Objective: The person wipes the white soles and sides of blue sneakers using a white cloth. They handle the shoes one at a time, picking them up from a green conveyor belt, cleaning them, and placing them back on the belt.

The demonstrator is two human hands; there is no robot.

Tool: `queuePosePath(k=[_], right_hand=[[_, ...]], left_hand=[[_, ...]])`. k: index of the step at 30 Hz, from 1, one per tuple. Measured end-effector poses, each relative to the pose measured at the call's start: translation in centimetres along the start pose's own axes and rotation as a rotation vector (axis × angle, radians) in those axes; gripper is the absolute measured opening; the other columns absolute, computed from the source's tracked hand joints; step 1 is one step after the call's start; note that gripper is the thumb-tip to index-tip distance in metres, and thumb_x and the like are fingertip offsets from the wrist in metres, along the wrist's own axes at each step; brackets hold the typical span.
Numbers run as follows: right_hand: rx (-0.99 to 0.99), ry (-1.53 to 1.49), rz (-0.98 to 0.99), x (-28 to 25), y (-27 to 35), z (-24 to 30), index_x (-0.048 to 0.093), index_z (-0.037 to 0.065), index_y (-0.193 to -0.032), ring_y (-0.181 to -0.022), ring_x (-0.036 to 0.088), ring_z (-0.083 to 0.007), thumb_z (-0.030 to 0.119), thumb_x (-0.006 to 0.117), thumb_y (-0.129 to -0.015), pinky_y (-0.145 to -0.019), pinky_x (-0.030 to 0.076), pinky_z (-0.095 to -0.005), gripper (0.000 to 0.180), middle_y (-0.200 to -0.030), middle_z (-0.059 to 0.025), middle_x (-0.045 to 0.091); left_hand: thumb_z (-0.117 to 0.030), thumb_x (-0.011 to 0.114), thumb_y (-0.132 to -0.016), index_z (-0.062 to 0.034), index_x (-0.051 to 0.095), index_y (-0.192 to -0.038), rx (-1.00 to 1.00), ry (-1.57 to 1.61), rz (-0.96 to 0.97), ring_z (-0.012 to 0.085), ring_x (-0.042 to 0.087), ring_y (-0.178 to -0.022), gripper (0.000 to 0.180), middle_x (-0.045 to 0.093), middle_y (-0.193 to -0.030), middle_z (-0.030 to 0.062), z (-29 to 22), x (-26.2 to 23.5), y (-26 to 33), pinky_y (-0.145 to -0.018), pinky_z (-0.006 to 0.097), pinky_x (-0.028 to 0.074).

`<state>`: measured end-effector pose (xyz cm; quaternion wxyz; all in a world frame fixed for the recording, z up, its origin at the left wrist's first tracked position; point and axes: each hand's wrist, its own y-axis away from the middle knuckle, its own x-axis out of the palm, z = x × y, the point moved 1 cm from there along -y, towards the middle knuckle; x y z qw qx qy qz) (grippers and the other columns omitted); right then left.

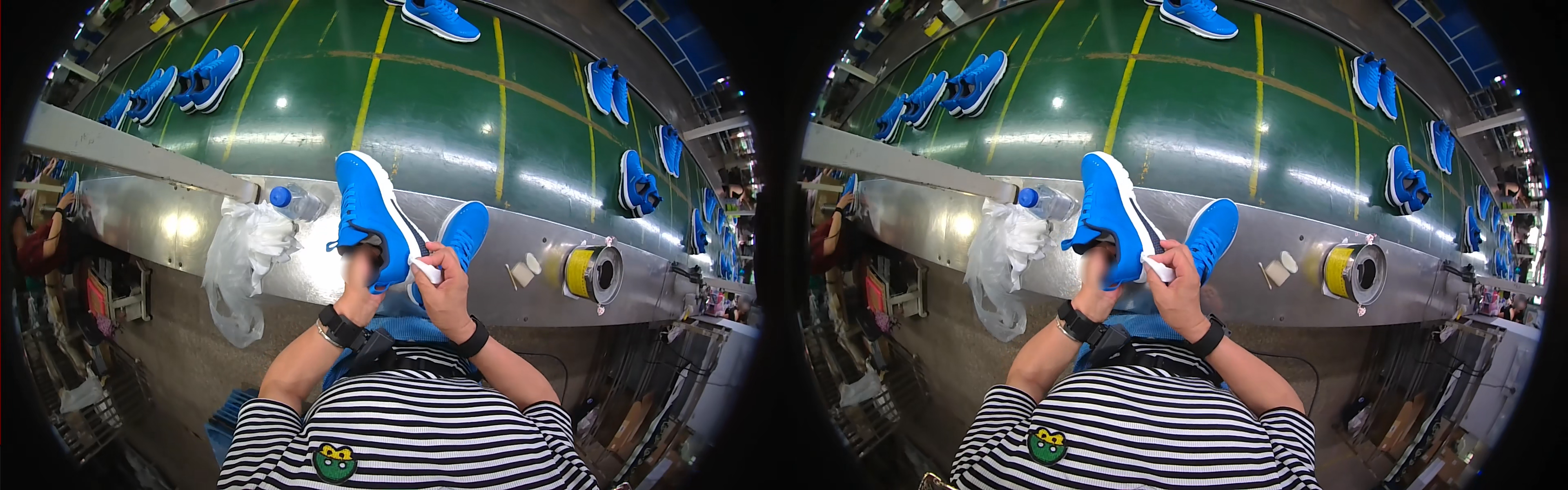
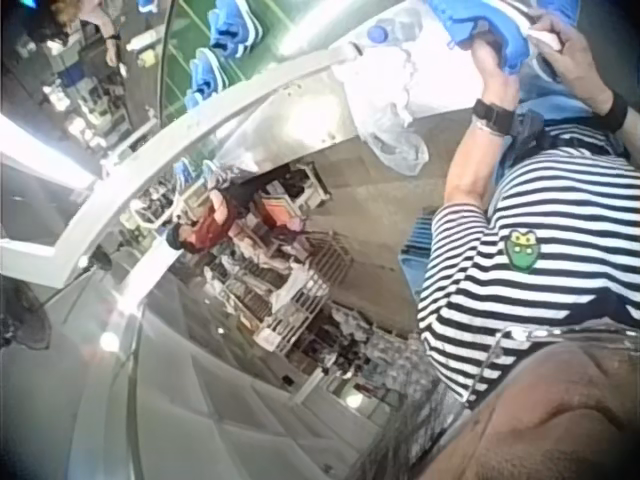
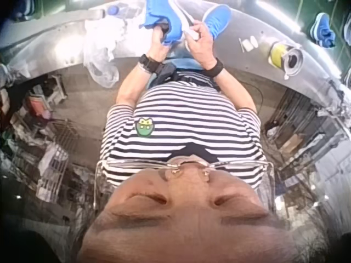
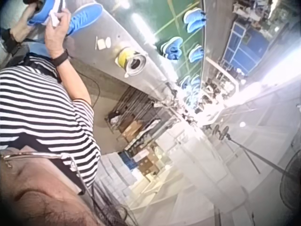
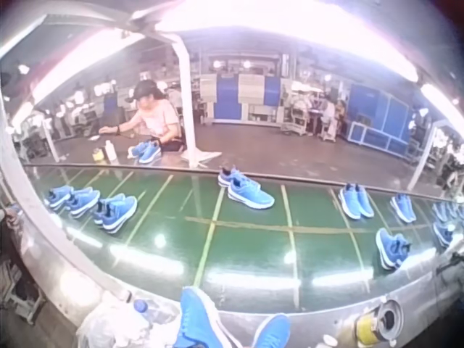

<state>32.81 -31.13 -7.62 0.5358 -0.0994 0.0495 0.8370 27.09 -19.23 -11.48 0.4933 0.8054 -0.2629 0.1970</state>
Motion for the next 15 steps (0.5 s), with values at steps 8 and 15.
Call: queuePosePath(k=[8,15], right_hand=[[-0.043,-0.029,0.024,-0.1,-0.2,0.3,0.053,0.002,-0.081,-0.083,0.052,-0.0177,0.002,0.063,-0.074,-0.084,0.040,-0.0308,0.012,-0.083,-0.0089,0.054],[-0.224,0.017,0.177,-0.3,-0.4,0.0,0.053,0.003,-0.078,-0.080,0.051,-0.0198,-0.001,0.063,-0.072,-0.089,0.037,-0.0361,0.013,-0.074,-0.0054,0.048]], left_hand=[[-0.010,0.041,-0.077,-0.0040,0.052,-0.086,-0.003,-0.029,0.009,0.0197,0.057,-0.076,0.015,0.056,-0.082,0.0084,-0.9,1.0,1.1,-0.070,0.032,0.048],[-0.007,0.041,-0.074,-0.0041,0.053,-0.084,-0.093,0.046,0.021,0.0201,0.057,-0.077,0.015,0.056,-0.083,0.0083,0.1,-1.1,0.0,-0.070,0.032,0.048]])
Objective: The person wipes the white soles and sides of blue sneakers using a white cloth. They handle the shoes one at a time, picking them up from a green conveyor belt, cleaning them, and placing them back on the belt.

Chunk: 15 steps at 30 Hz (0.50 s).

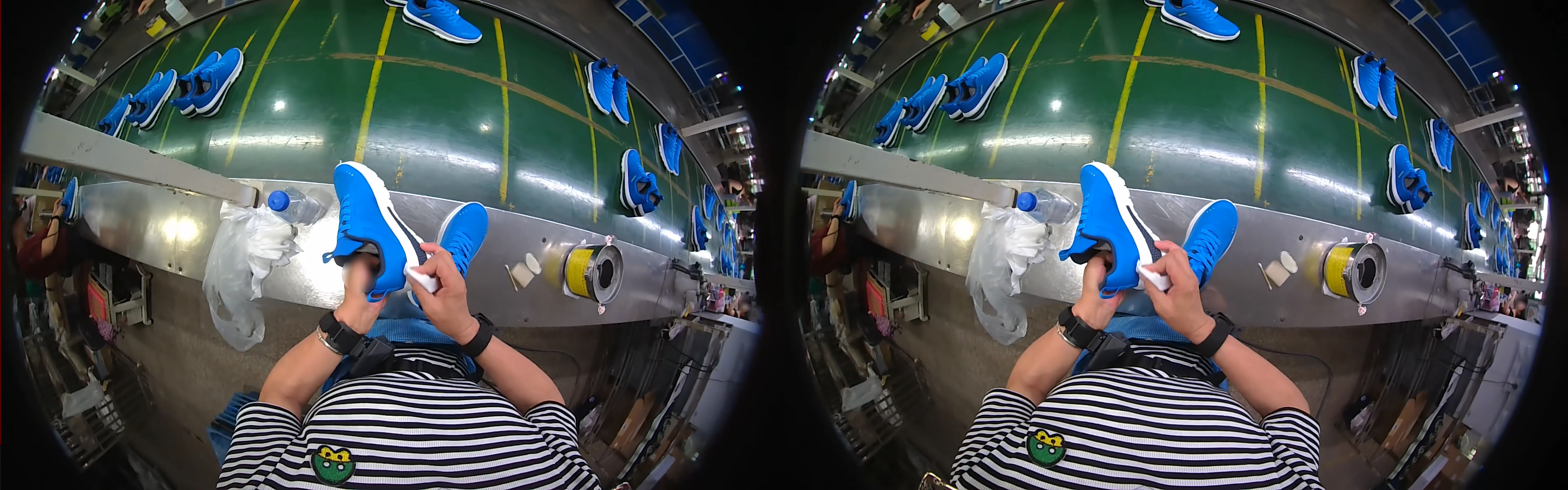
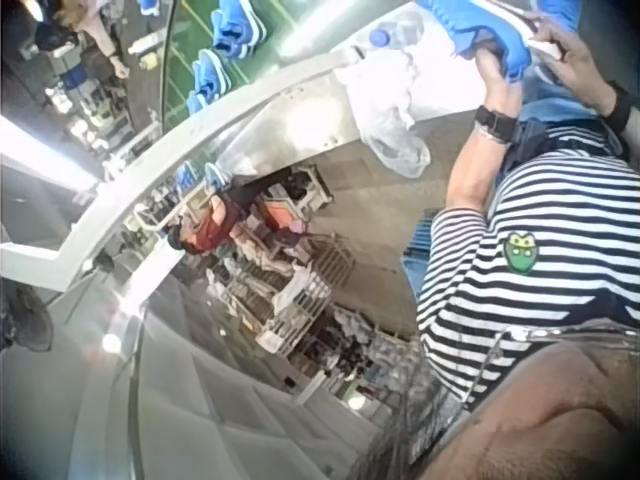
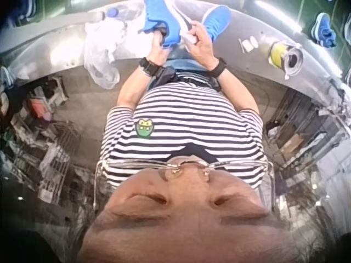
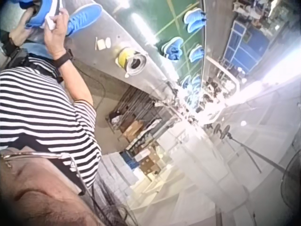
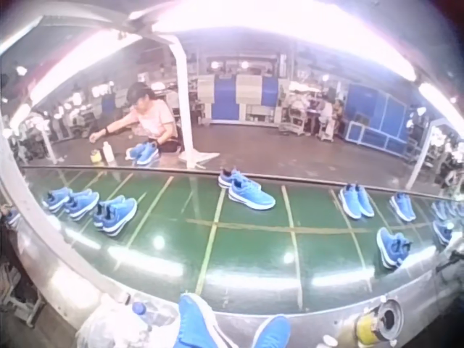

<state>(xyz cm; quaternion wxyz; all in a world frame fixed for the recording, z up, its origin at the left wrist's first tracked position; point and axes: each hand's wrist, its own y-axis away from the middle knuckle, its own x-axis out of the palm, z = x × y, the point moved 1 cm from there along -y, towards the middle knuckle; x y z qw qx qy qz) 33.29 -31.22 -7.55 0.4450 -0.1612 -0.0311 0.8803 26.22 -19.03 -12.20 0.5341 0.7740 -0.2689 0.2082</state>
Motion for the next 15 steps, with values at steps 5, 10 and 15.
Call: queuePosePath(k=[5,10,15], right_hand=[[0.382,-0.072,-0.076,0.8,-1.7,0.1,0.054,0.001,-0.081,-0.077,0.053,-0.0235,0.003,0.063,-0.073,-0.065,0.041,-0.0303,0.012,-0.082,-0.0127,0.052],[0.016,0.114,-0.027,0.9,-0.4,0.3,0.056,0.002,-0.082,-0.090,0.052,-0.0284,-0.002,0.062,-0.070,-0.073,0.042,-0.0327,0.014,-0.083,-0.0129,0.051],[0.137,0.032,0.006,1.0,3.8,-0.1,0.056,0.003,-0.082,-0.096,0.050,-0.0247,-0.006,0.061,-0.070,-0.081,0.040,-0.0316,0.016,-0.088,-0.0102,0.052]], left_hand=[[-0.007,0.043,-0.074,-0.0045,0.052,-0.084,0.029,-0.111,-0.046,0.0198,0.057,-0.076,0.014,0.056,-0.082,0.0081,-0.3,-0.2,0.5,-0.069,0.031,0.049],[-0.008,0.044,-0.074,-0.0051,0.052,-0.084,0.053,-0.031,-0.015,0.0198,0.057,-0.076,0.013,0.056,-0.082,0.0082,-0.7,-1.0,-1.0,-0.070,0.031,0.049],[-0.006,0.044,-0.076,-0.0052,0.054,-0.085,0.063,0.111,0.130,0.0205,0.058,-0.077,0.013,0.057,-0.082,0.0072,-3.1,1.0,-0.5,-0.069,0.032,0.049]])
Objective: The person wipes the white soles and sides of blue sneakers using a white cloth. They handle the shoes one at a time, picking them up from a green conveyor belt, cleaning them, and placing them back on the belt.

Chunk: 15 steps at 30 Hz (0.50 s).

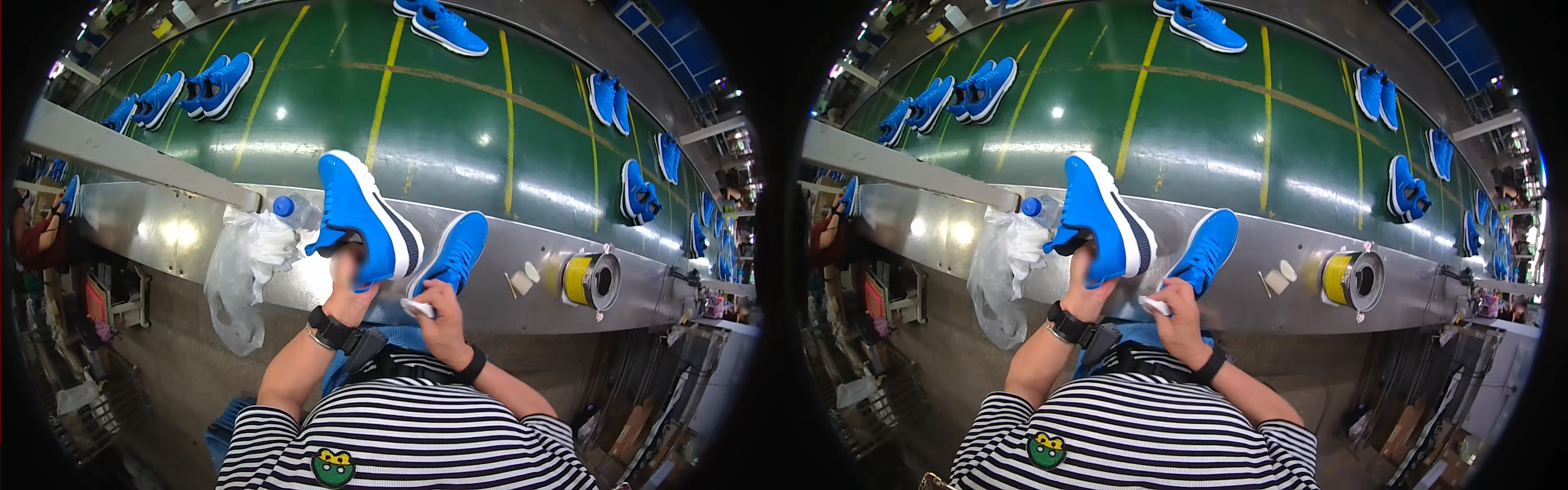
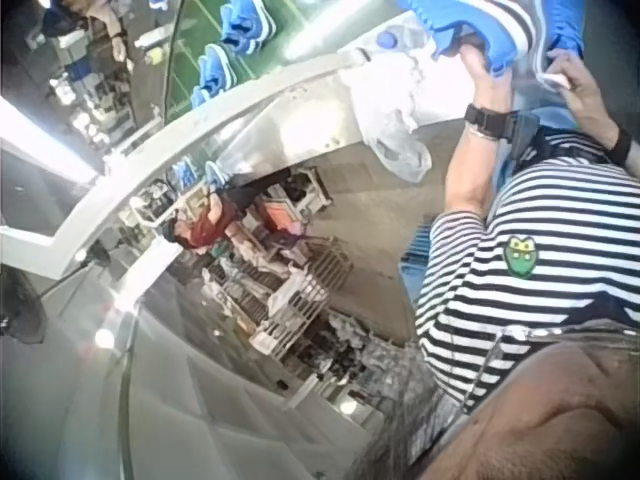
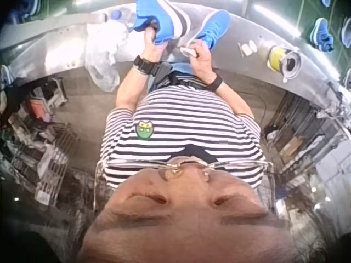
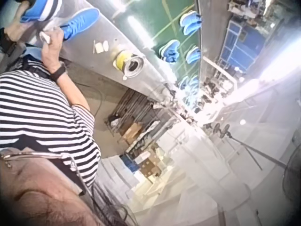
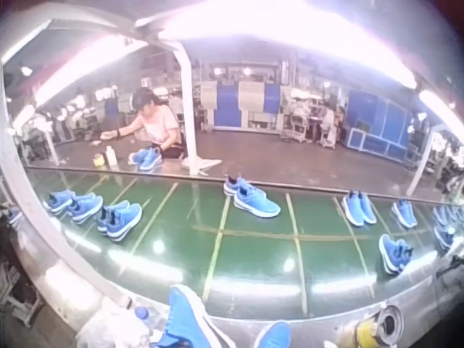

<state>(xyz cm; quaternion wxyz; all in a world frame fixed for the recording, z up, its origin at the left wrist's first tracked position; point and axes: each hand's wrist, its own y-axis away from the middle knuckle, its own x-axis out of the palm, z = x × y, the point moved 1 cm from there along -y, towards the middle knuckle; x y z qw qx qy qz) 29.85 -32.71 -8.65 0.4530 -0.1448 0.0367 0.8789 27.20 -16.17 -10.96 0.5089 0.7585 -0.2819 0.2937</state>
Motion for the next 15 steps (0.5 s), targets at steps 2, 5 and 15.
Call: queuePosePath(k=[2,5,15], right_hand=[[0.165,-0.182,-0.109,-0.8,-0.4,0.5,0.053,0.003,-0.086,-0.087,0.053,-0.0161,-0.001,0.058,-0.079,-0.077,0.042,-0.0270,0.009,-0.089,-0.0075,0.055],[0.413,-0.612,-0.052,-1.8,-2.5,1.4,0.050,0.002,-0.092,-0.074,0.056,-0.0118,0.006,0.054,-0.086,-0.069,0.046,-0.0240,0.008,-0.082,-0.0058,0.056],[0.569,-0.786,-0.132,0.3,-4.8,0.8,0.054,0.002,-0.090,-0.071,0.056,-0.0116,0.007,0.061,-0.081,-0.064,0.046,-0.0242,0.013,-0.082,-0.0047,0.058]], left_hand=[[-0.005,0.044,-0.076,-0.0053,0.054,-0.085,0.039,-0.027,0.071,0.0201,0.058,-0.076,0.014,0.058,-0.082,0.0067,-0.6,0.3,0.0,-0.069,0.032,0.049],[-0.005,0.044,-0.076,-0.0054,0.055,-0.086,0.013,-0.056,0.022,0.0196,0.058,-0.076,0.015,0.058,-0.082,0.0066,0.0,-0.1,-1.3,-0.068,0.031,0.049],[-0.020,0.042,-0.088,-0.0057,0.052,-0.100,0.123,-0.303,-0.030,0.0171,0.057,-0.084,0.021,0.057,-0.094,0.0066,1.5,-1.4,-1.8,-0.073,0.029,0.048]])
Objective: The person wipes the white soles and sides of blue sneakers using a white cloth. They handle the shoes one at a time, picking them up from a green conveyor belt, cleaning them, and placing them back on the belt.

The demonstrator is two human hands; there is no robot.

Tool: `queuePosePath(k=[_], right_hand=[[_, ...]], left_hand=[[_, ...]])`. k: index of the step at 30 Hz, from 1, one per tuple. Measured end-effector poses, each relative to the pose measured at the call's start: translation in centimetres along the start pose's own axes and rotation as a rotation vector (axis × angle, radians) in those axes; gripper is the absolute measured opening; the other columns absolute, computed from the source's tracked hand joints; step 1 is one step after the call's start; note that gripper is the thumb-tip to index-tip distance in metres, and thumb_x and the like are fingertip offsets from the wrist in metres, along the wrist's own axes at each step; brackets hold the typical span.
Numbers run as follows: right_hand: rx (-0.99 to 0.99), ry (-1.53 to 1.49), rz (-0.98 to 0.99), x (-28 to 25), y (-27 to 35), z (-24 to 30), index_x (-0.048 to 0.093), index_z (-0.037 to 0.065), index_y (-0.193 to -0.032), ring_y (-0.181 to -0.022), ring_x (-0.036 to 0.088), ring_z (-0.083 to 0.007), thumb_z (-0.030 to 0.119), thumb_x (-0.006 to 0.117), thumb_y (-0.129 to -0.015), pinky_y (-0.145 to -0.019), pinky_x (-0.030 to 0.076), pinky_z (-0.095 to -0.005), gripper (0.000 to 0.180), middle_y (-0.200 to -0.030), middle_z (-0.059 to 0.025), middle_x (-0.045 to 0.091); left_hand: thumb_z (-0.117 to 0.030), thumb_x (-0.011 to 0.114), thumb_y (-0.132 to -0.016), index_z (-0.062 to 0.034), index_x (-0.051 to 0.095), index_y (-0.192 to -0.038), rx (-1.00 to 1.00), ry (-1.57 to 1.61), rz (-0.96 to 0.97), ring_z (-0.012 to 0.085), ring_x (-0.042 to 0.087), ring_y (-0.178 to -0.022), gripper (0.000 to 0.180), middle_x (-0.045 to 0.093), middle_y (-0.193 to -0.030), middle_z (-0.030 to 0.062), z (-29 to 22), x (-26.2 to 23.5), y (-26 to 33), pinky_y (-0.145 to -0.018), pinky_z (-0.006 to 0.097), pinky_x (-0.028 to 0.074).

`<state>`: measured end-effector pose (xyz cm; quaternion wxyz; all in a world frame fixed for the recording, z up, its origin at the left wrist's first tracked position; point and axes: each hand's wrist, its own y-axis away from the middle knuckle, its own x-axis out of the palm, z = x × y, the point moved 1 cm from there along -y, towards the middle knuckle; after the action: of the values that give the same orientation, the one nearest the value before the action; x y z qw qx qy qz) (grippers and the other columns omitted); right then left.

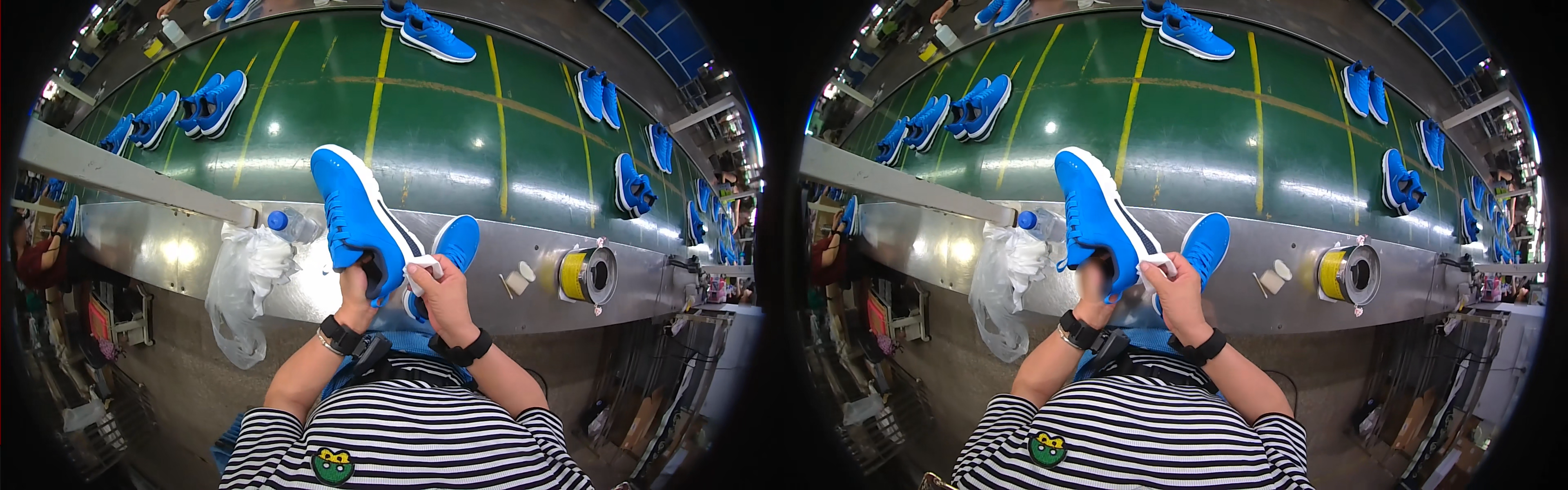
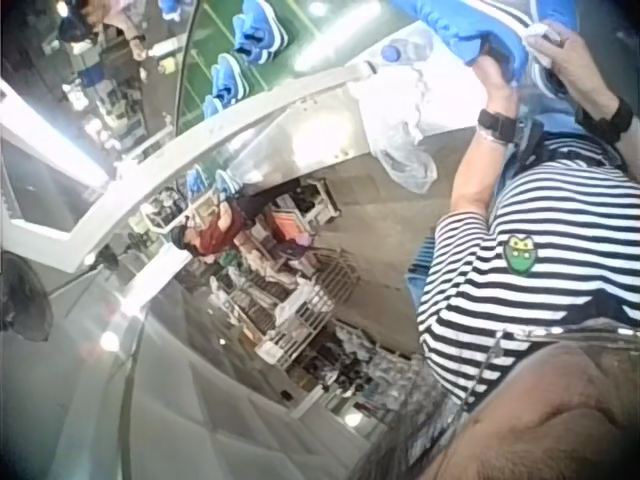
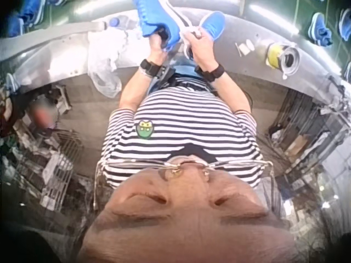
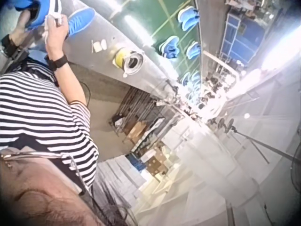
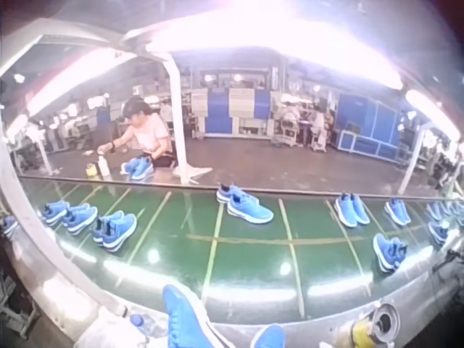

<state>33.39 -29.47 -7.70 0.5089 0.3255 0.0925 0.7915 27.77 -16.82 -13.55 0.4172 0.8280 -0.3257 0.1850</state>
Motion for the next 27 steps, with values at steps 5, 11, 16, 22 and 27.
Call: queuePosePath(k=[5,11,16,22,27], right_hand=[[0.105,-0.006,0.000,-0.2,0.1,-0.3,0.056,0.002,-0.088,-0.071,0.056,-0.0116,0.006,0.061,-0.079,-0.062,0.047,-0.0240,0.012,-0.082,-0.0046,0.059],[0.095,-0.010,-0.006,0.1,0.5,-0.5,0.056,0.002,-0.088,-0.072,0.057,-0.0117,0.006,0.060,-0.078,-0.064,0.048,-0.0251,0.011,-0.083,-0.0049,0.059],[0.152,-0.079,-0.050,1.0,0.3,0.5,0.055,0.003,-0.090,-0.075,0.057,-0.0124,0.004,0.059,-0.078,-0.067,0.048,-0.0263,0.013,-0.085,-0.0049,0.059],[0.133,-0.038,0.000,0.0,0.4,-1.0,0.053,0.003,-0.091,-0.078,0.057,-0.0134,0.003,0.058,-0.078,-0.068,0.048,-0.0277,0.014,-0.088,-0.0049,0.058],[0.135,-0.154,-0.010,0.1,0.9,-0.2,0.051,0.005,-0.092,-0.073,0.055,-0.0142,0.004,0.057,-0.080,-0.064,0.047,-0.0280,0.013,-0.085,-0.0047,0.056]], left_hand=[[-0.029,0.042,-0.091,-0.0063,0.045,-0.113,0.148,-0.062,0.060,0.0161,0.055,-0.092,0.032,0.054,-0.104,0.0070,-0.4,0.6,1.3,-0.081,0.029,0.046],[-0.026,0.044,-0.091,-0.0065,0.046,-0.112,0.052,-0.029,-0.003,0.0159,0.055,-0.093,0.029,0.054,-0.103,0.0065,-0.2,-0.4,1.2,-0.081,0.029,0.046],[-0.026,0.045,-0.090,-0.0067,0.045,-0.113,0.234,-0.057,0.096,0.0158,0.054,-0.095,0.029,0.054,-0.104,0.0064,-1.1,1.2,1.9,-0.083,0.029,0.045],[-0.025,0.045,-0.089,-0.0064,0.047,-0.110,0.178,-0.034,0.018,0.0163,0.055,-0.092,0.028,0.054,-0.102,0.0065,-1.0,0.9,1.8,-0.081,0.029,0.046],[-0.013,0.043,-0.085,-0.0055,0.052,-0.099,-0.016,0.069,0.014,0.0174,0.058,-0.082,0.018,0.057,-0.093,0.0065,-1.1,0.0,0.8,-0.072,0.030,0.048]])
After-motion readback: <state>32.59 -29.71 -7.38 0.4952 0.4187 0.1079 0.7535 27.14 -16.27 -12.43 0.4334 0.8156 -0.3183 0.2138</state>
